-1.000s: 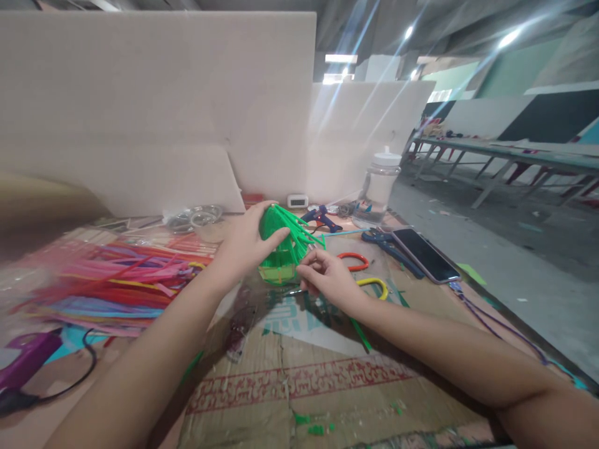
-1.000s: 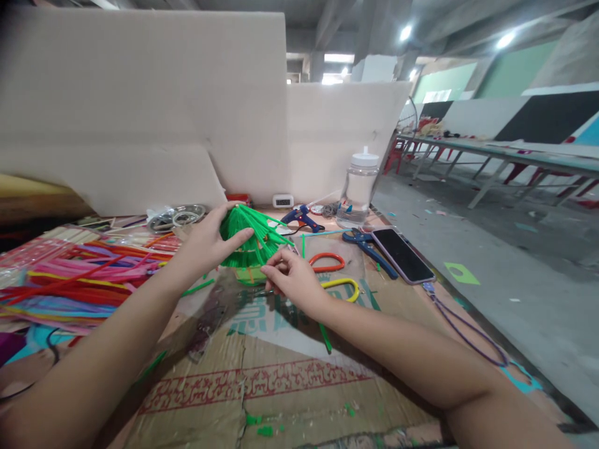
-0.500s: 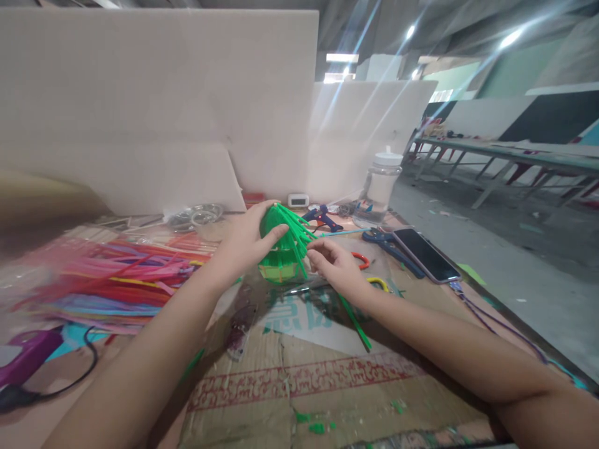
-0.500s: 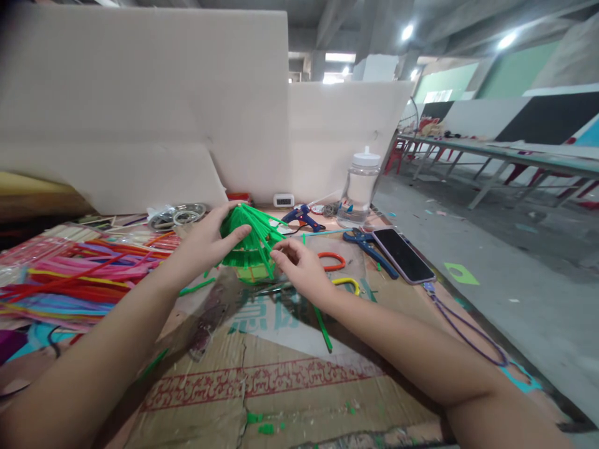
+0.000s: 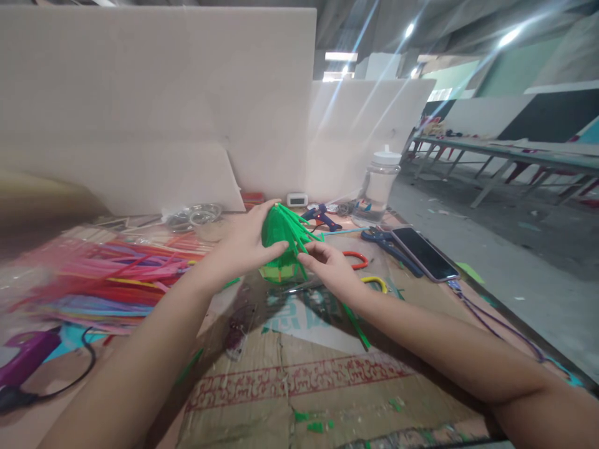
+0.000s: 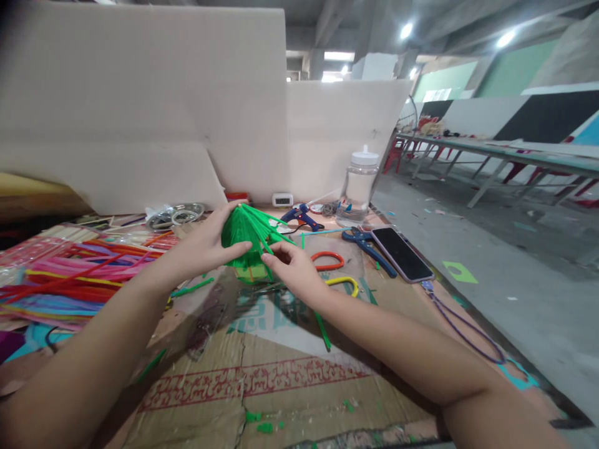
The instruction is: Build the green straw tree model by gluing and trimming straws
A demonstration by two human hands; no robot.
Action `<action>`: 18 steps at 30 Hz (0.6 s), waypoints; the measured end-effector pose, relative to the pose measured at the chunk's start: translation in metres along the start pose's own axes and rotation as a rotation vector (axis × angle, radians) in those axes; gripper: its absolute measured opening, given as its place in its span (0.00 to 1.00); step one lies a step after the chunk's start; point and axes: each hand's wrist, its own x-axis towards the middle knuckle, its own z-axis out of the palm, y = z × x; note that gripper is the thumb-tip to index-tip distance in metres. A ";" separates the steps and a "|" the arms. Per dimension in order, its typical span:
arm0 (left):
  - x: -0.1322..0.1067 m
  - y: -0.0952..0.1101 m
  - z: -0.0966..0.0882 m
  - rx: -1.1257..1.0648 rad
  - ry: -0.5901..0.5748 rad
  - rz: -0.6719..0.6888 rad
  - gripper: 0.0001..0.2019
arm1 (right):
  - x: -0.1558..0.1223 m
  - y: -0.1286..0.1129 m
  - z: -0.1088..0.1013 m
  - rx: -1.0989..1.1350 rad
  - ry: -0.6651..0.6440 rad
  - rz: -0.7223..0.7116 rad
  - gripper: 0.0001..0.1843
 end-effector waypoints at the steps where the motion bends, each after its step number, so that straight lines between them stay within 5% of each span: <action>1: 0.000 0.000 0.000 0.008 -0.011 0.015 0.39 | 0.000 0.000 0.000 -0.023 -0.002 0.001 0.15; 6: -0.001 0.000 0.006 0.070 -0.006 0.061 0.46 | 0.000 0.001 -0.001 -0.054 -0.022 0.013 0.16; 18: 0.002 0.002 0.011 0.117 0.064 0.116 0.44 | -0.001 -0.002 0.000 -0.014 -0.020 0.019 0.16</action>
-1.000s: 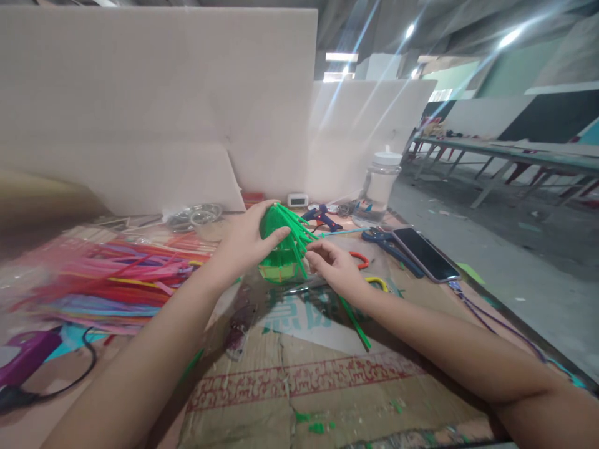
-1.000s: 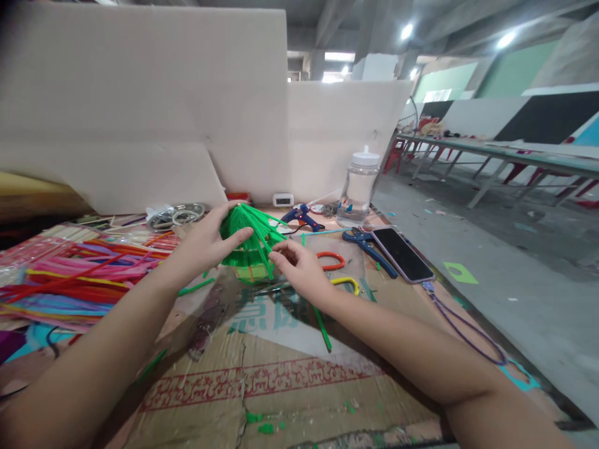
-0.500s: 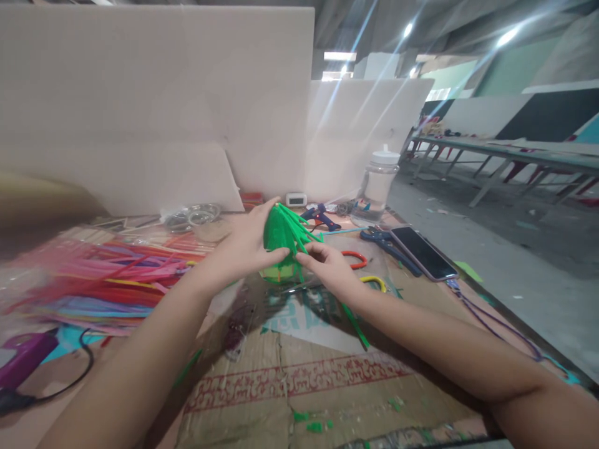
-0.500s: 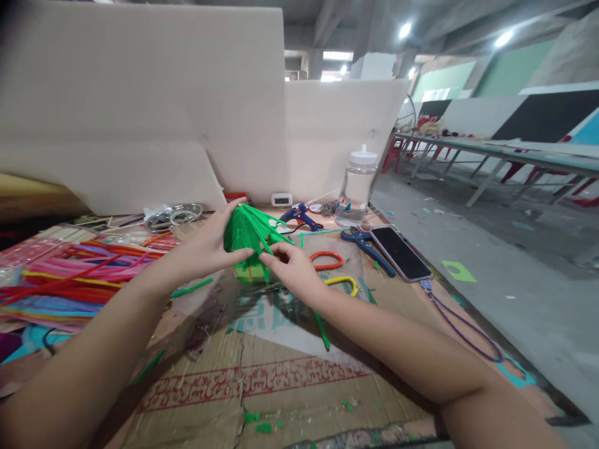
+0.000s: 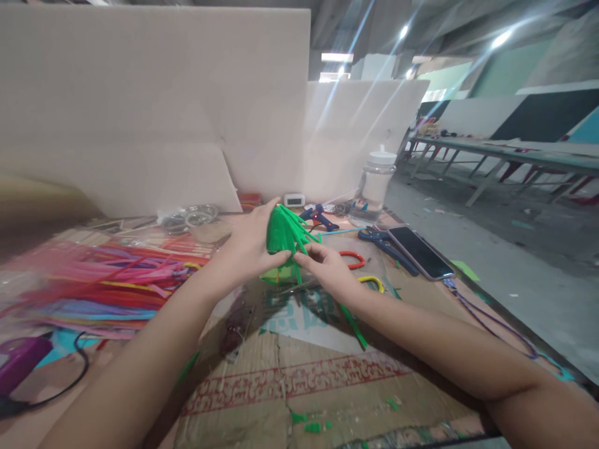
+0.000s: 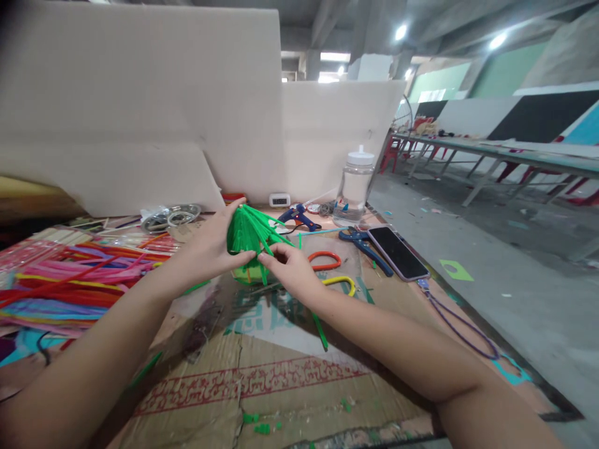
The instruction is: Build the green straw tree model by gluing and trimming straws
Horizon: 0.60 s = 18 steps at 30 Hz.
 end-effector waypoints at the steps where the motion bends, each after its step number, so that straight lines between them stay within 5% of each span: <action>1: 0.000 0.000 0.001 0.004 0.003 0.003 0.44 | 0.000 0.000 0.000 -0.005 -0.006 0.000 0.16; 10: -0.001 -0.001 -0.008 -0.027 -0.076 -0.010 0.49 | 0.000 -0.001 -0.001 -0.113 0.007 -0.031 0.16; 18: 0.000 0.006 -0.009 -0.091 0.015 -0.111 0.29 | 0.000 0.005 -0.003 -0.126 0.005 -0.036 0.16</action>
